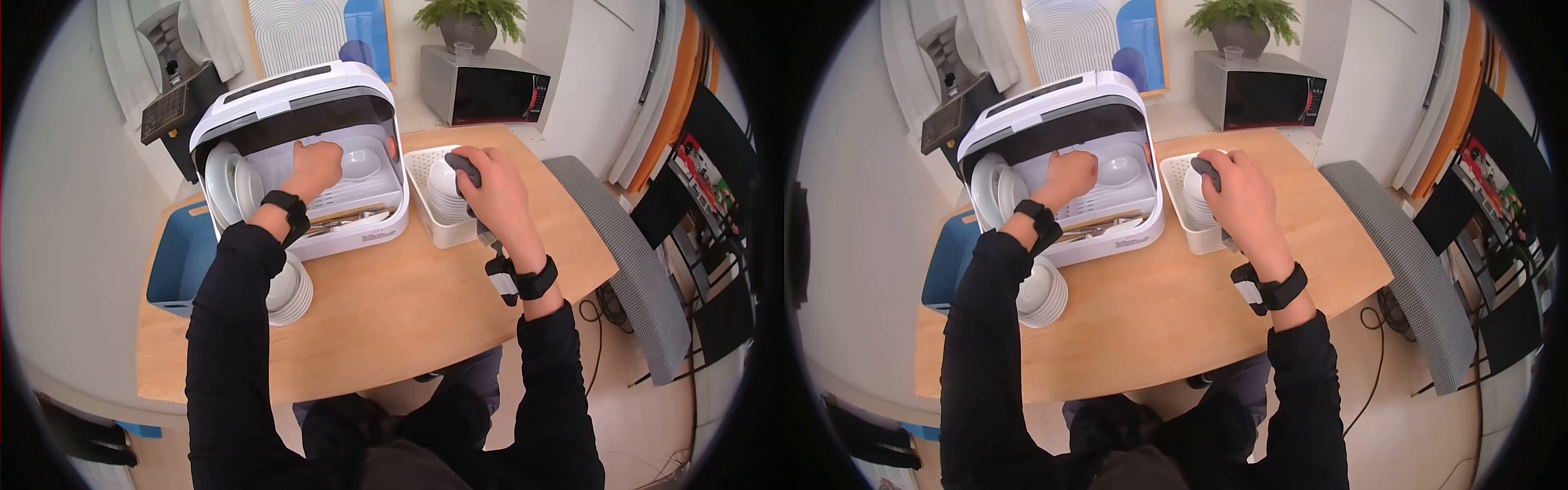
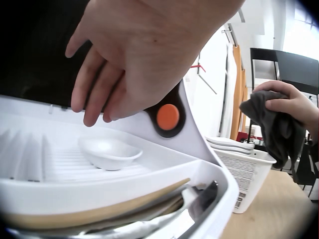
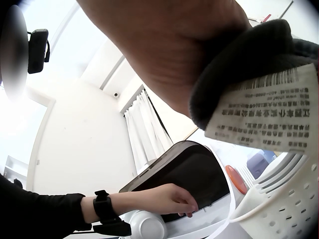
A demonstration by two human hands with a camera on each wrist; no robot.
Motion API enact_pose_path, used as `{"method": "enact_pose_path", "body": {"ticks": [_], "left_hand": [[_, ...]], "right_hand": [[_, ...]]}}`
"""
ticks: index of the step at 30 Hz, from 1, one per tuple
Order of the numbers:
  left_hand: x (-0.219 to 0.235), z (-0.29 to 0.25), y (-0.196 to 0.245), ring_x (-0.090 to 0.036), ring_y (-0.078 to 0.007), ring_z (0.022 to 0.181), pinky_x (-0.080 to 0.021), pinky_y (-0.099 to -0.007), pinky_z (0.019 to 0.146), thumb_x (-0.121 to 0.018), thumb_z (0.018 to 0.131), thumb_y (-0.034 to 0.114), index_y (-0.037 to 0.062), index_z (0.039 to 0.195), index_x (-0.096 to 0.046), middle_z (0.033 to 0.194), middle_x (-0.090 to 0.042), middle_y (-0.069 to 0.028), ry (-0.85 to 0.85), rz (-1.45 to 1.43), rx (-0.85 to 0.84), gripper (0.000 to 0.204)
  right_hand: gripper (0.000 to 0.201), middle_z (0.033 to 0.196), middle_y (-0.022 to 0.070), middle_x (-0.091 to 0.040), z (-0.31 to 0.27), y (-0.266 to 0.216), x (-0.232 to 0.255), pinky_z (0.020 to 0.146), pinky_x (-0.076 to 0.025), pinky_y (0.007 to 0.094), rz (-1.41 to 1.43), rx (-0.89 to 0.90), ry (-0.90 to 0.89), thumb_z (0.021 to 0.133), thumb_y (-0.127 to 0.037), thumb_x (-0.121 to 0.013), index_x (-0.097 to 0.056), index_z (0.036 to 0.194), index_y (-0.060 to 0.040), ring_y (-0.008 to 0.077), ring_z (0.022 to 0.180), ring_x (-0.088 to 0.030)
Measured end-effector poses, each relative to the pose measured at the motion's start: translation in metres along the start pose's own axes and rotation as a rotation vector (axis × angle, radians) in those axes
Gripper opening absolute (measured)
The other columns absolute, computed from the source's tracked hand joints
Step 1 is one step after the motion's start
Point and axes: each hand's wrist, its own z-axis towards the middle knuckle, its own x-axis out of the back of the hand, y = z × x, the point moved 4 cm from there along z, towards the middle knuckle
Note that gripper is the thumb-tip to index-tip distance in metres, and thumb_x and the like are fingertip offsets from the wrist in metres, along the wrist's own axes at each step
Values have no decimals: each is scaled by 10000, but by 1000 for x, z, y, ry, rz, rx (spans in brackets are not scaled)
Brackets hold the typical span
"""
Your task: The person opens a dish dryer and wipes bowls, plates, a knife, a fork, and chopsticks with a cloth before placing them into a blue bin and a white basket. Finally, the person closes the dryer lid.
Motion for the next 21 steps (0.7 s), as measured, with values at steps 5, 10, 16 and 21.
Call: {"method": "enact_pose_path", "body": {"ticks": [5, 10, 16, 21], "left_hand": [[-27, 38, -25, -675, -316, 976, -398, -521, 911, -567, 802, 113, 53, 1003, -713, 1046, -709, -134, -212, -15, 173, 256], [-60, 68, -31, -652, -322, 1064, -417, -505, 909, -579, 819, 204, 50, 1081, -697, 1147, -688, -136, -313, -33, 237, 326], [-88, 79, -33, -646, -334, 1084, -455, -489, 906, -599, 808, 191, 37, 1087, -691, 1157, -684, -141, -300, -159, 286, 332], [-57, 71, -34, -661, -360, 1041, -508, -473, 870, -593, 778, 131, 26, 1049, -707, 1111, -693, -180, -282, -277, 314, 312]], "right_hand": [[276, 991, 109, -632, -6, -2, -16, 774, -519, 395, 149, -83, -130, 848, -110, -643, -674, 1119, -150, 312, 916, -631], [261, 1016, 117, -629, -7, 0, -24, 787, -521, 387, 195, -86, -206, 864, -74, -626, -686, 1110, -139, 312, 924, -632], [211, 1007, 116, -630, -7, -3, -26, 781, -521, 380, 177, -48, -232, 847, -71, -661, -714, 1046, -120, 307, 911, -632], [196, 997, 115, -633, -6, -4, -25, 787, -519, 368, 221, -94, -236, 832, -96, -693, -720, 1026, -103, 300, 906, -634]]}}
